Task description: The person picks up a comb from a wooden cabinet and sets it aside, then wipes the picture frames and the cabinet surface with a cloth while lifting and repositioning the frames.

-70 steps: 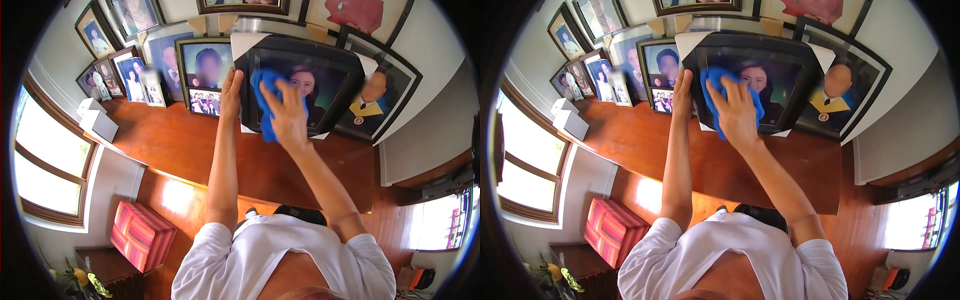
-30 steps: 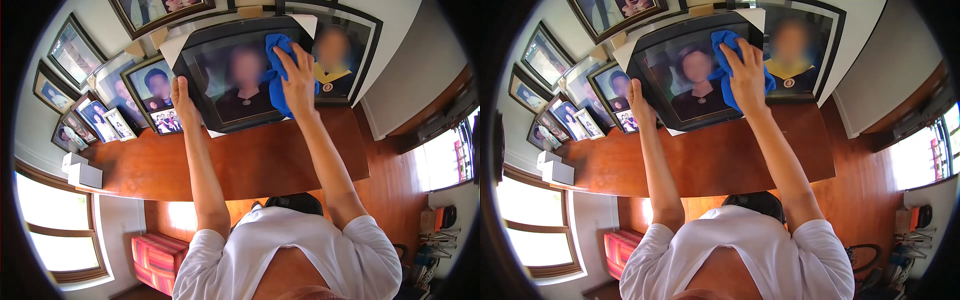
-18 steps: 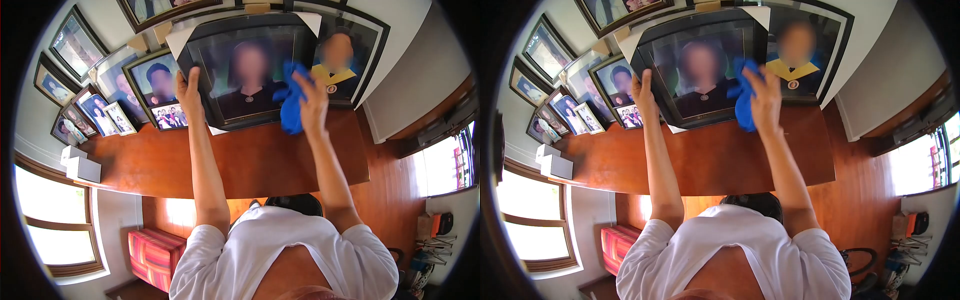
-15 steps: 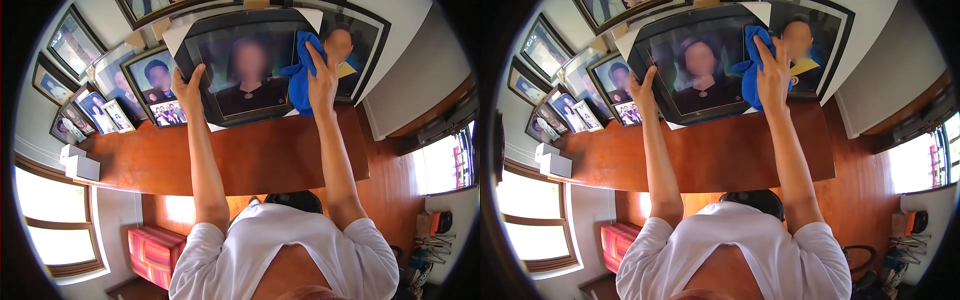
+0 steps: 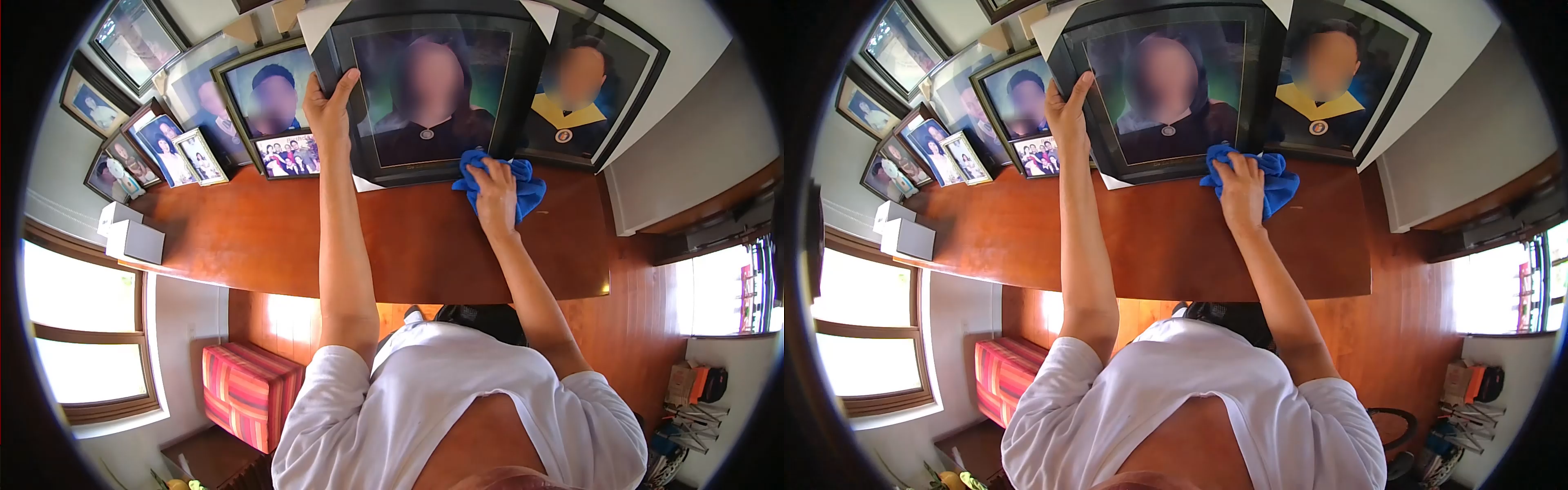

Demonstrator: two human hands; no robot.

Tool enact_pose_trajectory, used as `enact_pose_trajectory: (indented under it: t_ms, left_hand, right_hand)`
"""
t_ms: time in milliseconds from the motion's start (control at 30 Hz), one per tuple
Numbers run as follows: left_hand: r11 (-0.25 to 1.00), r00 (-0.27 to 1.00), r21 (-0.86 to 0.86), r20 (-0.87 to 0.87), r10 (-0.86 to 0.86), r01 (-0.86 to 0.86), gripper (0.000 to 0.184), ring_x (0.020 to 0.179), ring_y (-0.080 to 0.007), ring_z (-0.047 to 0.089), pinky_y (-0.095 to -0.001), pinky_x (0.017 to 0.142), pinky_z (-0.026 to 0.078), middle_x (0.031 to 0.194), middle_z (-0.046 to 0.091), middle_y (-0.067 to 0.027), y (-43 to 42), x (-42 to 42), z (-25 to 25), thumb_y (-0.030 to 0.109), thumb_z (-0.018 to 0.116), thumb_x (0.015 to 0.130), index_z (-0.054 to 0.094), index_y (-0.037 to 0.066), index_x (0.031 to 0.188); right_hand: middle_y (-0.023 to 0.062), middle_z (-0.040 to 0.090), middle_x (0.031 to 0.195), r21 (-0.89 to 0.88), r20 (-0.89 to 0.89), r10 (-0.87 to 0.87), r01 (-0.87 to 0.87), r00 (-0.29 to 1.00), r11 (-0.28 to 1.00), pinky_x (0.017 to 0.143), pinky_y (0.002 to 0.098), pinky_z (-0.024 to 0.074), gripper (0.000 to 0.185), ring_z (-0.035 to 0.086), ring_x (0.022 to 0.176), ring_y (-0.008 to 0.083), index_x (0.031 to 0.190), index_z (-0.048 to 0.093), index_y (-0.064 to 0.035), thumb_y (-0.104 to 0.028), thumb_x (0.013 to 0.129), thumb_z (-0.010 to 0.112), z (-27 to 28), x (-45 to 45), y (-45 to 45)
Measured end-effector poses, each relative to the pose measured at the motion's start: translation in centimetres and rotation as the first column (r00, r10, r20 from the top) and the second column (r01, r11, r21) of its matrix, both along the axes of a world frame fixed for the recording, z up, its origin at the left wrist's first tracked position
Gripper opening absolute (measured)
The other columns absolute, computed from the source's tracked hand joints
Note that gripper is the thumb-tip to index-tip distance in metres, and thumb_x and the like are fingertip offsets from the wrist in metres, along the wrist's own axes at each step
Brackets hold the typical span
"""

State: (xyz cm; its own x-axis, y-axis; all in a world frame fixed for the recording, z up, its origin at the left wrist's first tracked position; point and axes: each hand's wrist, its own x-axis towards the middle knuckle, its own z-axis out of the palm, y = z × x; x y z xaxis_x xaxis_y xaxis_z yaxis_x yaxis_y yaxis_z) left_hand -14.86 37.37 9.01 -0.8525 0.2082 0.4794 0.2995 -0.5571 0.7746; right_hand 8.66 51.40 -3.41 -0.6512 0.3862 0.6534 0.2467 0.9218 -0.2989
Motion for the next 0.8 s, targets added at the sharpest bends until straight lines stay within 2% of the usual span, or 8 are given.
enact_pose_trajectory:
  t_ms: [100, 233, 400, 500, 600, 667, 700, 800]
  left_hand:
    - [1.000, 1.000, 0.011, -0.010, -0.011, 0.011, 0.026, 0.074, -0.0065, 0.060, -0.0199, 0.067, 0.047, 0.088, 0.067, -0.0028, 0.0, 0.1, 0.1, 0.011, 0.078, 0.082, 0.062, 0.001, 0.101]
    - [1.000, 1.000, 0.016, 0.001, -0.001, 0.001, 0.026, 0.075, -0.0066, 0.059, -0.0202, 0.068, 0.047, 0.089, 0.067, -0.0026, 0.1, 0.3, 0.3, 0.012, 0.078, 0.082, 0.063, 0.001, 0.100]
    - [1.000, 1.000, -0.011, 0.004, 0.000, 0.001, 0.026, 0.076, -0.0069, 0.060, -0.0204, 0.069, 0.048, 0.089, 0.067, -0.0029, 0.1, 0.1, 0.4, 0.011, 0.078, 0.083, 0.062, 0.000, 0.100]
    - [1.000, 1.000, -0.021, 0.008, -0.013, 0.014, 0.026, 0.075, -0.0073, 0.060, -0.0207, 0.068, 0.048, 0.089, 0.067, -0.0035, 0.0, 0.2, 0.5, 0.011, 0.078, 0.083, 0.062, 0.000, 0.100]
    - [0.999, 0.999, -0.009, 0.020, -0.043, 0.044, 0.027, 0.075, -0.0078, 0.060, -0.0210, 0.068, 0.049, 0.089, 0.067, -0.0039, -0.1, 0.4, 0.7, 0.012, 0.077, 0.083, 0.062, 0.000, 0.101]
    - [0.998, 0.998, -0.010, 0.014, -0.055, 0.055, 0.029, 0.076, -0.0080, 0.061, -0.0214, 0.069, 0.049, 0.090, 0.067, -0.0038, -0.2, 0.1, 0.4, 0.013, 0.078, 0.083, 0.062, 0.000, 0.102]
    - [0.999, 0.999, -0.017, 0.005, -0.043, 0.043, 0.029, 0.076, -0.0081, 0.061, -0.0216, 0.069, 0.049, 0.090, 0.068, -0.0038, -0.2, 0.1, 0.3, 0.014, 0.079, 0.083, 0.062, 0.000, 0.102]
    - [1.000, 0.999, -0.026, -0.029, -0.017, 0.017, 0.031, 0.077, -0.0080, 0.061, -0.0222, 0.070, 0.049, 0.090, 0.068, -0.0036, -0.1, -0.1, 0.3, 0.017, 0.080, 0.082, 0.062, 0.000, 0.101]
  right_hand:
    - [0.0064, 0.061, 0.109, 0.117, 0.066, 0.084, -0.091, 0.994, 0.989, 0.082, 0.0431, 0.0432, 0.024, 0.054, 0.101, 0.0275, 0.100, 0.072, -0.0090, -0.009, 0.078, 0.061, 0.1, -1.8, -2.3]
    - [0.0053, 0.056, 0.099, 0.211, 0.193, 0.112, -0.153, 0.975, 0.965, 0.079, 0.0415, 0.0429, 0.012, 0.053, 0.094, 0.0254, 0.088, 0.069, -0.0106, -0.014, 0.079, 0.061, 1.3, -5.6, -7.0]
    - [0.0046, 0.055, 0.101, 0.249, 0.308, 0.076, -0.158, 0.948, 0.956, 0.078, 0.0417, 0.0435, 0.013, 0.052, 0.097, 0.0247, 0.090, 0.068, -0.0121, -0.019, 0.081, 0.061, 1.1, -9.6, -11.2]
    - [0.0048, 0.055, 0.102, 0.210, 0.230, 0.148, -0.198, 0.962, 0.957, 0.078, 0.0419, 0.0440, 0.013, 0.052, 0.099, 0.0250, 0.090, 0.070, -0.0133, -0.020, 0.084, 0.060, 0.9, -8.2, -9.9]
    - [0.0056, 0.056, 0.106, 0.167, 0.299, 0.041, -0.094, 0.953, 0.982, 0.081, 0.0427, 0.0455, 0.026, 0.053, 0.102, 0.0278, 0.102, 0.072, -0.0174, -0.013, 0.077, 0.066, 1.7, -5.5, -7.0]
    - [0.0058, 0.057, 0.104, 0.079, 0.294, -0.008, -0.016, 0.956, 0.997, 0.081, 0.0432, 0.0456, 0.026, 0.054, 0.102, 0.0287, 0.100, 0.074, -0.0172, -0.011, 0.077, 0.066, 2.5, -3.7, -4.8]
    - [0.0059, 0.058, 0.105, 0.084, 0.234, -0.031, 0.011, 0.972, 0.996, 0.080, 0.0437, 0.0458, 0.024, 0.055, 0.101, 0.0291, 0.097, 0.075, -0.0157, -0.009, 0.076, 0.066, 1.9, -2.9, -3.5]
    - [0.0077, 0.057, 0.109, 0.057, 0.259, -0.080, 0.068, 0.962, 0.996, 0.080, 0.0449, 0.0455, 0.026, 0.054, 0.102, 0.0299, 0.100, 0.073, -0.0133, -0.008, 0.076, 0.064, 1.8, -1.9, -2.3]
